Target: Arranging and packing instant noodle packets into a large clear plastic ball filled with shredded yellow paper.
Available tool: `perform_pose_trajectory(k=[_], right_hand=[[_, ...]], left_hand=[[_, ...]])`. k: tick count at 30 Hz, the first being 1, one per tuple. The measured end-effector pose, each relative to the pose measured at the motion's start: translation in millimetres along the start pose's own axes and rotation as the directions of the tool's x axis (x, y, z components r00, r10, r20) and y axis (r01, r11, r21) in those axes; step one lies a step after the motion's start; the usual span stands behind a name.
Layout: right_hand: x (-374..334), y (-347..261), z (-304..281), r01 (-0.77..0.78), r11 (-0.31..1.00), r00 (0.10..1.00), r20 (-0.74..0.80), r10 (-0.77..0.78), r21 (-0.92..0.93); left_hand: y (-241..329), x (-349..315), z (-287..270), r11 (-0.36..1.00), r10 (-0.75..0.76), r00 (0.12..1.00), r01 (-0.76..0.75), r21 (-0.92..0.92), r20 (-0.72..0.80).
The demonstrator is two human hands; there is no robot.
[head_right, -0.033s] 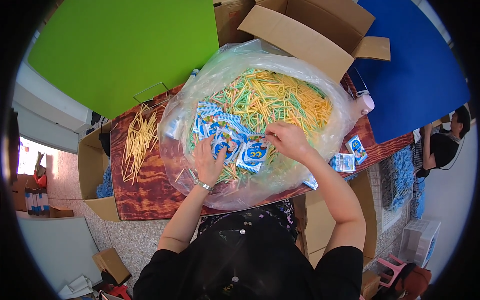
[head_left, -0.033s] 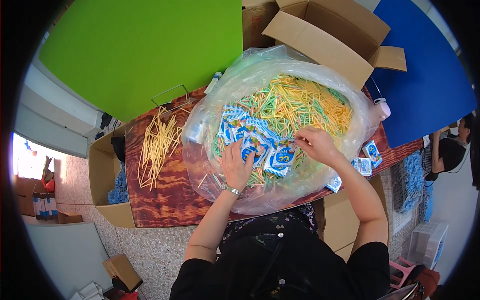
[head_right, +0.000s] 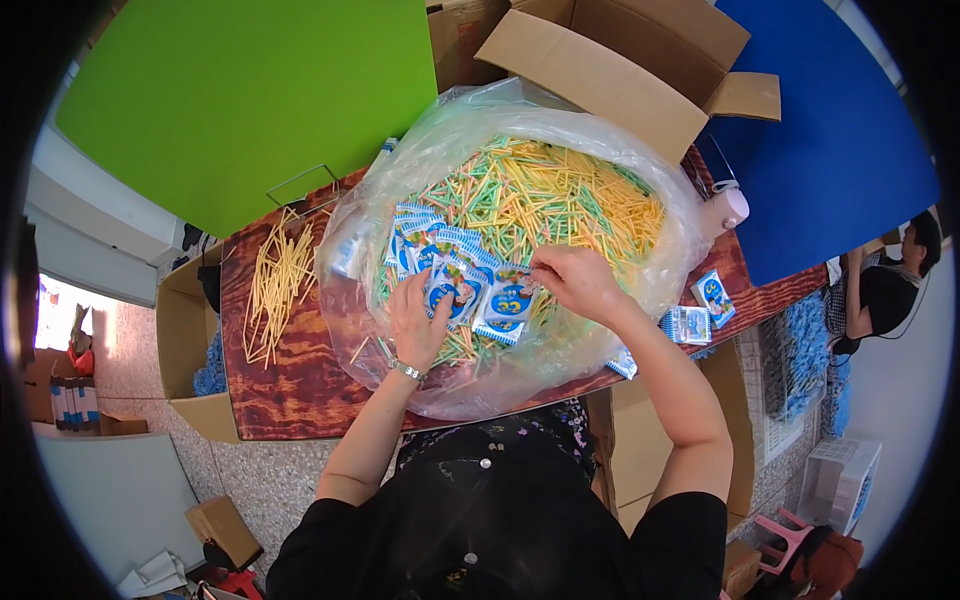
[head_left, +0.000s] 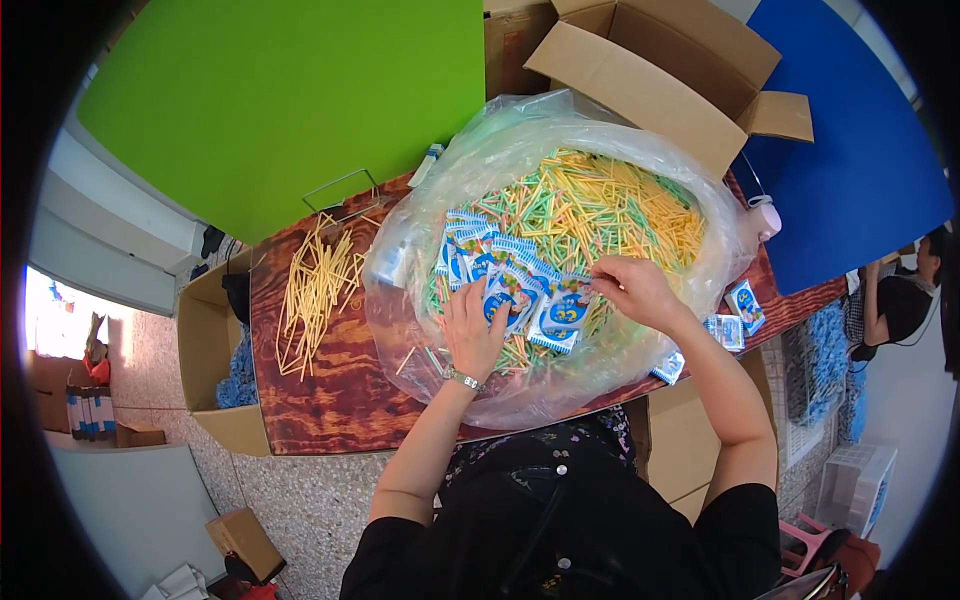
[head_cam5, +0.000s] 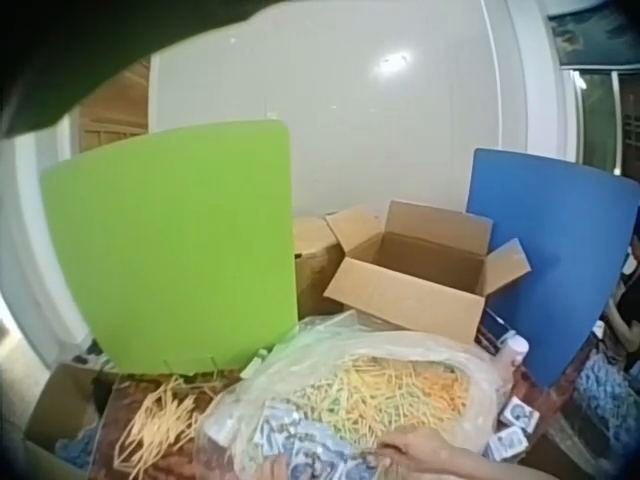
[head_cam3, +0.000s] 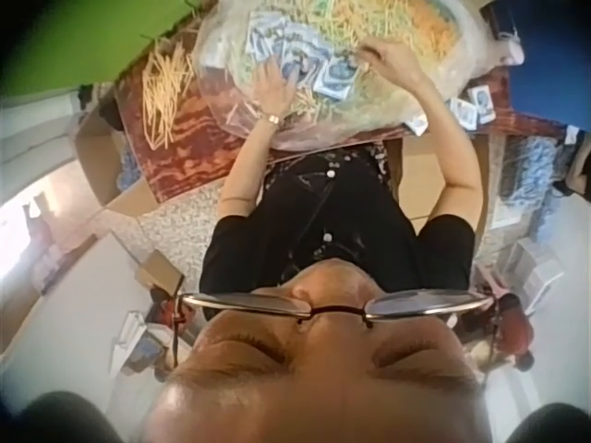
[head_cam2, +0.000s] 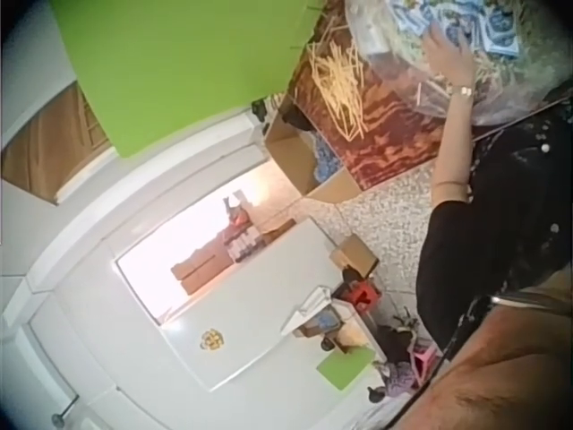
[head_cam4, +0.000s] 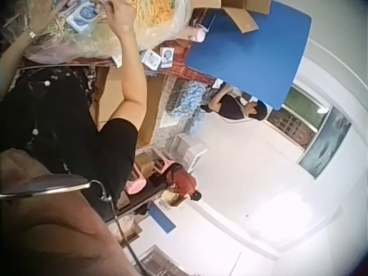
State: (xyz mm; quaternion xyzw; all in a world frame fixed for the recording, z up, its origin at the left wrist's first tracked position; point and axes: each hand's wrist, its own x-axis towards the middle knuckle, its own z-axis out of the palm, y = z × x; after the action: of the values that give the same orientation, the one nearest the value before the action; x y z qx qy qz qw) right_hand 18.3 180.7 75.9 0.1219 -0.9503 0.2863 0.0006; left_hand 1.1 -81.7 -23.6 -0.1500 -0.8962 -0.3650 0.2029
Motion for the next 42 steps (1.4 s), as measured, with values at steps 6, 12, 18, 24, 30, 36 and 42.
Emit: perform_pose_trajectory(k=[6, 12, 18, 24, 30, 36, 42], right_hand=[[-5.1, -18.8, -4.1, 0.096, 0.982, 0.995, -0.011, -0.095, 0.166], [-4.3, -28.1, 5.3, 0.067, 0.959, 0.998, -0.015, -0.066, 0.274], [-6.6, -16.0, -9.4, 0.078, 0.924, 0.991, 0.072, -0.113, 0.375], [39.8, 112.3, -66.4, -0.252, 0.93, 0.961, -0.181, 0.208, -0.268], [77.3, 164.4, -58.5, -0.298, 0.743, 0.908, 0.063, 0.414, -0.6], [89.6, 194.4, -42.1, -0.423, 0.781, 0.905, -0.258, 0.338, -0.459], [79.6, 187.4, -53.2, -0.423, 0.862, 0.882, -0.345, 0.321, -0.279]], left_hand=[[46.4, 12.6, -19.8, 0.984, 0.163, 0.985, -0.158, -0.087, 0.056], [61.4, 17.4, -5.9, 0.721, -0.097, 0.851, 0.417, -0.554, 0.515], [68.9, 23.2, 2.0, 0.68, -0.151, 0.845, 0.465, -0.566, 0.513], [64.5, 24.1, 3.5, 0.729, -0.146, 0.854, 0.434, -0.53, 0.499], [61.3, 18.4, 3.0, 0.685, -0.174, 0.837, 0.481, -0.547, 0.518], [52.2, 17.2, 6.6, 0.688, -0.186, 0.838, 0.483, -0.541, 0.512], [49.7, 17.4, 7.9, 0.673, -0.182, 0.839, 0.486, -0.558, 0.512]])
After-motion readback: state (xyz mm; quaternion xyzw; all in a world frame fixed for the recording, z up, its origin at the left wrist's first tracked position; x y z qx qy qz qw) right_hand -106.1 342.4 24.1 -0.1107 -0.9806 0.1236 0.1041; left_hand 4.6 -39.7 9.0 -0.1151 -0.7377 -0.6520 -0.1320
